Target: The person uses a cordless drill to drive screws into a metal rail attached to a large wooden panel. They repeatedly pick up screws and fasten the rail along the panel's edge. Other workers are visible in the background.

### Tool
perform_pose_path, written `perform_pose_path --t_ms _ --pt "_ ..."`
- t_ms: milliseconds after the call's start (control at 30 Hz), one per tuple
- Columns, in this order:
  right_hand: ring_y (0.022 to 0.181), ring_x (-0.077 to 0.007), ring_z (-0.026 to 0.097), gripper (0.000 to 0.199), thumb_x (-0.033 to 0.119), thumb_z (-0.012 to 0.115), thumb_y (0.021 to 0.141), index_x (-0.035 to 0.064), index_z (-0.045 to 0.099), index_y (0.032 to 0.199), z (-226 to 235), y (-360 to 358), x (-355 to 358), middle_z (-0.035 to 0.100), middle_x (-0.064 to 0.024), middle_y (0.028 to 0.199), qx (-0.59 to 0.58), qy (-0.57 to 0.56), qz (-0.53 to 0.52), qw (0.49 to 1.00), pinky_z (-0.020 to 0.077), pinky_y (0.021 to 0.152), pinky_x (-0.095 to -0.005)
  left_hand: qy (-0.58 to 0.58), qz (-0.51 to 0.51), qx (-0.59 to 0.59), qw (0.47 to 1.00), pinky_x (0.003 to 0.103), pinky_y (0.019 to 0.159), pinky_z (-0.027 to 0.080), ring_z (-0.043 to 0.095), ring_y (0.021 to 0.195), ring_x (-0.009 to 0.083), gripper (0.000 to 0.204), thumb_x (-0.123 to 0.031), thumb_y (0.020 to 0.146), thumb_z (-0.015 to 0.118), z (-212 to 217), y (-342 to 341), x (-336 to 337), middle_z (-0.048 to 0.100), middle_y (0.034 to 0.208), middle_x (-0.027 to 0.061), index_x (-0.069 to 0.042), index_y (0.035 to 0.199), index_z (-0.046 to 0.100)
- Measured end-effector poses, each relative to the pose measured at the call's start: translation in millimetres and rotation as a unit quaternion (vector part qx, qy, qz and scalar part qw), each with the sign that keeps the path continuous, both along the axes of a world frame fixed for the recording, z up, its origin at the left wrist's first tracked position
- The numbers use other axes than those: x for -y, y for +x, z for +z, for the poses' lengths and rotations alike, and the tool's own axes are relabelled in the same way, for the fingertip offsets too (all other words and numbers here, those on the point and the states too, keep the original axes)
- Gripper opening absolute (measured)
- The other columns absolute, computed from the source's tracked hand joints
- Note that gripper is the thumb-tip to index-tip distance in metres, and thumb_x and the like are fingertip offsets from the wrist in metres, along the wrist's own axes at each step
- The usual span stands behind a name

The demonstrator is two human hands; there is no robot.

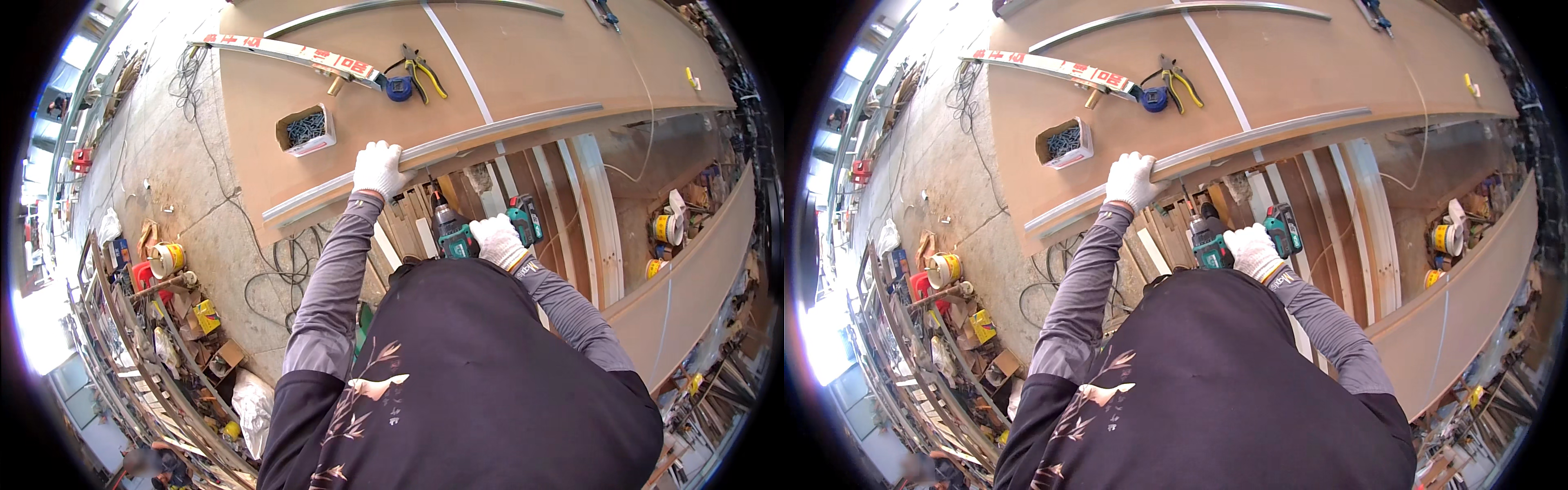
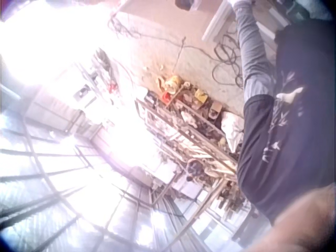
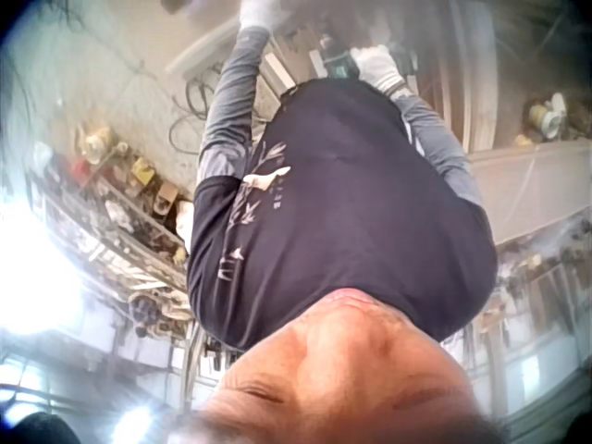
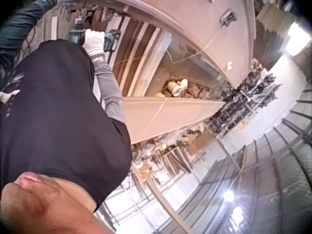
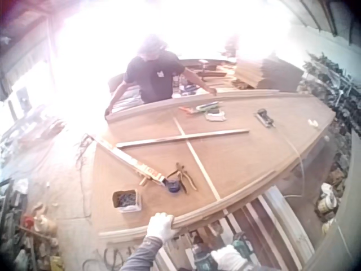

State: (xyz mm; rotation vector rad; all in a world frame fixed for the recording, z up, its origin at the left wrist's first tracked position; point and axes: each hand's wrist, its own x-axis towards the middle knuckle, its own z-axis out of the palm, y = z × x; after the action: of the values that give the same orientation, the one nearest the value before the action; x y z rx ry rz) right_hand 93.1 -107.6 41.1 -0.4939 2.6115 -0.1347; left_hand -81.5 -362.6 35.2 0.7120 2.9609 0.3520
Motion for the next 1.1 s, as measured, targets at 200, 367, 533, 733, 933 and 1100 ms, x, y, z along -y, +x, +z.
perform_pose_path --t_ms 200,367,533,733,933,1100 --pt "0.088 -0.0325 0.07 0.036 0.036 0.07 0.078 0.0106 0.061 0.101 -7.2 2.1 -2.9 0.071 -0.0119 0.089 -0.033 -0.016 0.007 0.999 0.0435 0.086 -0.0482 0.016 -0.008 0.0 1.0 0.043 0.086 0.052 0.063 0.101 0.0311 0.05 -0.048 0.074 0.082 -1.4 -0.7 2.1 0.065 0.098 0.0128 -0.009 0.103 0.072" --pt "0.087 -0.0319 0.07 0.034 0.034 0.069 0.079 0.0107 0.062 0.102 0.9 -5.4 3.7 0.071 -0.0117 0.088 -0.027 -0.006 0.008 1.0 0.0432 0.087 -0.0485 0.049 -0.02 -0.019 0.998 0.044 0.085 0.052 0.063 0.098 0.0316 0.049 -0.046 0.072 0.082 -5.9 -2.5 5.9 0.065 0.095 0.0123 -0.009 0.102 0.072" --pt "0.085 -0.0313 0.07 0.031 0.031 0.069 0.079 0.0117 0.061 0.101 2.9 -8.7 5.7 0.07 -0.0107 0.084 -0.037 -0.008 0.006 0.999 0.0429 0.085 -0.0472 0.046 -0.025 -0.013 0.999 0.044 0.085 0.052 0.063 0.099 0.0311 0.047 -0.045 0.073 0.081 0.1 -4.1 7.0 0.065 0.094 0.0117 -0.008 0.101 0.072" --pt "0.08 -0.03 0.07 0.03 0.028 0.068 0.078 0.0107 0.061 0.101 9.2 -14.7 7.0 0.069 -0.0092 0.079 -0.064 0.0 0.018 0.998 0.0418 0.08 -0.0464 0.037 -0.03 -0.002 0.999 0.043 0.084 0.052 0.063 0.099 0.0308 0.046 -0.043 0.073 0.082 -1.5 -5.2 7.9 0.066 0.094 0.0115 -0.008 0.1 0.072" --pt "0.074 -0.0299 0.07 0.032 0.027 0.07 0.077 0.0085 0.059 0.101 12.9 -15.4 8.9 0.068 -0.009 0.075 -0.125 0.005 0.031 0.992 0.0431 0.076 -0.0434 0.059 -0.03 -0.011 0.998 0.043 0.084 0.052 0.064 0.098 0.0301 0.045 -0.042 0.073 0.082 -3.1 -1.1 8.9 0.066 0.094 0.0112 -0.007 0.099 0.072" --pt "0.073 -0.0294 0.07 0.043 0.029 0.07 0.076 0.005 0.061 0.111 5.9 -14.3 4.1 0.068 -0.0099 0.076 -0.077 -0.017 0.038 0.996 0.0439 0.075 -0.0425 0.058 -0.028 -0.001 0.998 0.043 0.084 0.052 0.064 0.099 0.0296 0.046 -0.043 0.073 0.082 -0.1 -3.2 6.9 0.066 0.095 0.0107 -0.007 0.1 0.072"
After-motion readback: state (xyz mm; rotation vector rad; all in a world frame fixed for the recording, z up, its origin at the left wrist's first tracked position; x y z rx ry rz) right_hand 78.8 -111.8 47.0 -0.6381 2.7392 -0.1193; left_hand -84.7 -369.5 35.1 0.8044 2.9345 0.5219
